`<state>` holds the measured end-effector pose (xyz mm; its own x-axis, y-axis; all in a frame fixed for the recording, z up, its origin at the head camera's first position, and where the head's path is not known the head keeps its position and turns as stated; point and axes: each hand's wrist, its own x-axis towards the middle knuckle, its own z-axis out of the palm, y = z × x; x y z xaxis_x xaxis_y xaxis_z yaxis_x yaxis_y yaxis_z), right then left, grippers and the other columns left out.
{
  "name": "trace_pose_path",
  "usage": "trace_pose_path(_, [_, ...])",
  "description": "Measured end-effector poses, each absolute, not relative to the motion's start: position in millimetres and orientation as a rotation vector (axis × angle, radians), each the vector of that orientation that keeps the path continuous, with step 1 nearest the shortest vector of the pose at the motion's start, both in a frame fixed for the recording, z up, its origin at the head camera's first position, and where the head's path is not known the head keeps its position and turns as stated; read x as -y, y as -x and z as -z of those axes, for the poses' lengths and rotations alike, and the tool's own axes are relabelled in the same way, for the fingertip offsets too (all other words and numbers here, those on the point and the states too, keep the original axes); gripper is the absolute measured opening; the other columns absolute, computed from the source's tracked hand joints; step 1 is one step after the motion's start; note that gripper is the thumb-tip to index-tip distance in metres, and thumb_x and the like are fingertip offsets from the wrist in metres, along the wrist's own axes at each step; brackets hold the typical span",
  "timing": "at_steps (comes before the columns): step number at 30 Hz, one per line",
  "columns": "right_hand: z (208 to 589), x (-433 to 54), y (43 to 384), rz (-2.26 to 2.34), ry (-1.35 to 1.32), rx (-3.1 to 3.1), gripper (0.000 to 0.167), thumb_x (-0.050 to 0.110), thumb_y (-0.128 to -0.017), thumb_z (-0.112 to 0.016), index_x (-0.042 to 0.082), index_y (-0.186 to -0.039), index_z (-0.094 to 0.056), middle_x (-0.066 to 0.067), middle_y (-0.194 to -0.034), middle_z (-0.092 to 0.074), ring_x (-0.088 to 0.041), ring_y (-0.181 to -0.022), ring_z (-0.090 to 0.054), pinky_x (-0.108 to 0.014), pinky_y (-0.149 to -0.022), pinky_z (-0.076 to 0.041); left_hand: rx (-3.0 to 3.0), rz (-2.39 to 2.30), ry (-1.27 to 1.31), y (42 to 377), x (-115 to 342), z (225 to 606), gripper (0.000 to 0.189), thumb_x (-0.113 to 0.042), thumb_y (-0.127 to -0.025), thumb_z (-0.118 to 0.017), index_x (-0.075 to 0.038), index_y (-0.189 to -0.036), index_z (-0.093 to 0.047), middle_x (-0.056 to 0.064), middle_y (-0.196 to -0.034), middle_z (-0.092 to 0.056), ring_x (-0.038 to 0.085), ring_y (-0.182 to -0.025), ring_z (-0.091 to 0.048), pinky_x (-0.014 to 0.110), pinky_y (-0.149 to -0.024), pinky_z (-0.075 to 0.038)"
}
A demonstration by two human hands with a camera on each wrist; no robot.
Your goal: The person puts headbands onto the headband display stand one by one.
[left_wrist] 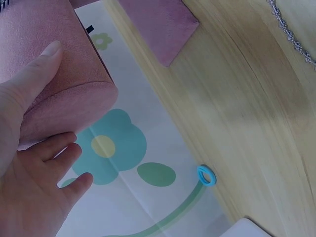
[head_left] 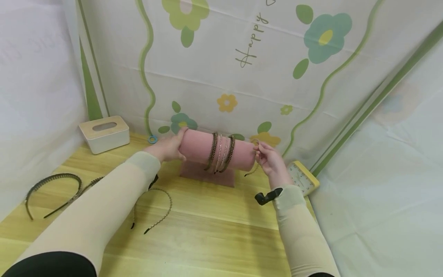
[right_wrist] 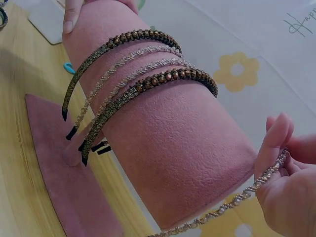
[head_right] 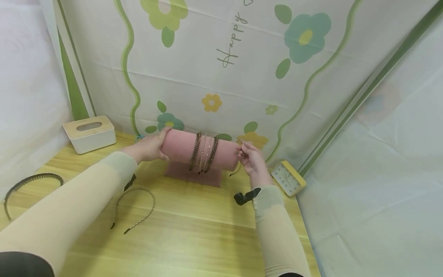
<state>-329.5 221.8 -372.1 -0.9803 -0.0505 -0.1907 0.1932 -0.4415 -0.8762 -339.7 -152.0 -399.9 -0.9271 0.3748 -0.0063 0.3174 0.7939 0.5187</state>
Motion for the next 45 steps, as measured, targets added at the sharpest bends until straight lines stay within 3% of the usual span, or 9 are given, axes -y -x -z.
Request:
trace_pose_path(16, [366.7,-208.0,334.7,2.519,-0.25,-1.606,0.047,0.001,-0.103,-0.047,0.0,-0.149,-0.038,-0.011,-0.083,-0.07,-0.013,-0.064,-0.065,-0.023,-0.066,-0.056,-2.89,-0.797,-0.584,336.7,153.9,395.5,0.113,-0.023,-0.079,-0.085,-0.011,-0.156,-0.003,0.027,-0.122,-0.061,0.039,-0.103,-0.063,0.053,-0.092,-0.046])
trace_pose_path(23, [364.1,-193.9,337.0,2.531,-0.245,-1.66,0.045,-0.002,-0.101,-0.05,-0.005,-0.145,-0.042,-0.012,-0.084,-0.071,-0.017,-0.069,-0.068,-0.027,-0.071,-0.057,-2.896,-0.797,-0.595,337.0,153.6,396.3,0.114,-0.022,-0.079,-0.086,-0.012,-0.156,-0.002,0.027,-0.121,-0.061,0.04,-0.102,-0.062,0.054,-0.092,-0.045])
trace_pose_path(27, [361.0,-185.7,335.3,2.49,-0.246,-1.755,0.043,-0.002,-0.1,-0.051,-0.006,-0.143,-0.044,-0.017,-0.098,-0.069,-0.019,-0.079,-0.068,-0.03,-0.08,-0.056,-2.886,-0.81,-0.586,335.7,153.3,395.7,0.114,-0.021,-0.079,-0.085,-0.013,-0.156,-0.001,0.026,-0.122,-0.061,0.038,-0.102,-0.062,0.052,-0.092,-0.046])
trace_pose_path(31, [355.1,-180.6,330.2,2.292,-0.21,-2.029,0.048,0.002,-0.102,-0.05,-0.004,-0.148,-0.037,-0.024,-0.12,-0.063,-0.022,-0.093,-0.067,-0.032,-0.09,-0.052,-2.885,-0.812,-0.587,337.2,152.9,396.2,0.115,-0.022,-0.079,-0.086,-0.013,-0.156,-0.002,0.026,-0.121,-0.061,0.039,-0.102,-0.062,0.053,-0.092,-0.045])
trace_pose_path(35, [348.2,-178.1,325.3,1.974,-0.199,-2.371,0.052,0.006,-0.102,-0.051,0.0,-0.151,-0.035,-0.021,-0.132,-0.059,-0.024,-0.107,-0.062,-0.032,-0.092,-0.05,-2.887,-0.798,-0.589,341.3,153.2,399.0,0.116,-0.024,-0.078,-0.086,-0.014,-0.156,-0.001,0.026,-0.12,-0.062,0.038,-0.1,-0.063,0.052,-0.09,-0.046])
trace_pose_path(40, [343.2,-177.8,321.5,1.774,-0.191,-2.546,0.051,0.003,-0.1,-0.052,0.001,-0.149,-0.039,-0.018,-0.143,-0.05,-0.027,-0.125,-0.051,-0.036,-0.1,-0.044,-2.877,-0.802,-0.583,343.8,154.1,401.6,0.117,-0.024,-0.078,-0.087,-0.015,-0.156,-0.001,0.026,-0.118,-0.063,0.037,-0.096,-0.064,0.051,-0.088,-0.047])
trace_pose_path(45, [343.6,-181.5,316.5,1.646,-0.145,-2.61,0.05,0.003,-0.1,-0.051,0.0,-0.149,-0.039,-0.018,-0.143,-0.048,-0.029,-0.13,-0.046,-0.038,-0.103,-0.041,-2.872,-0.799,-0.562,342.7,152.6,402.0,0.117,-0.025,-0.078,-0.087,-0.016,-0.157,0.0,0.025,-0.121,-0.062,0.037,-0.099,-0.063,0.051,-0.089,-0.047])
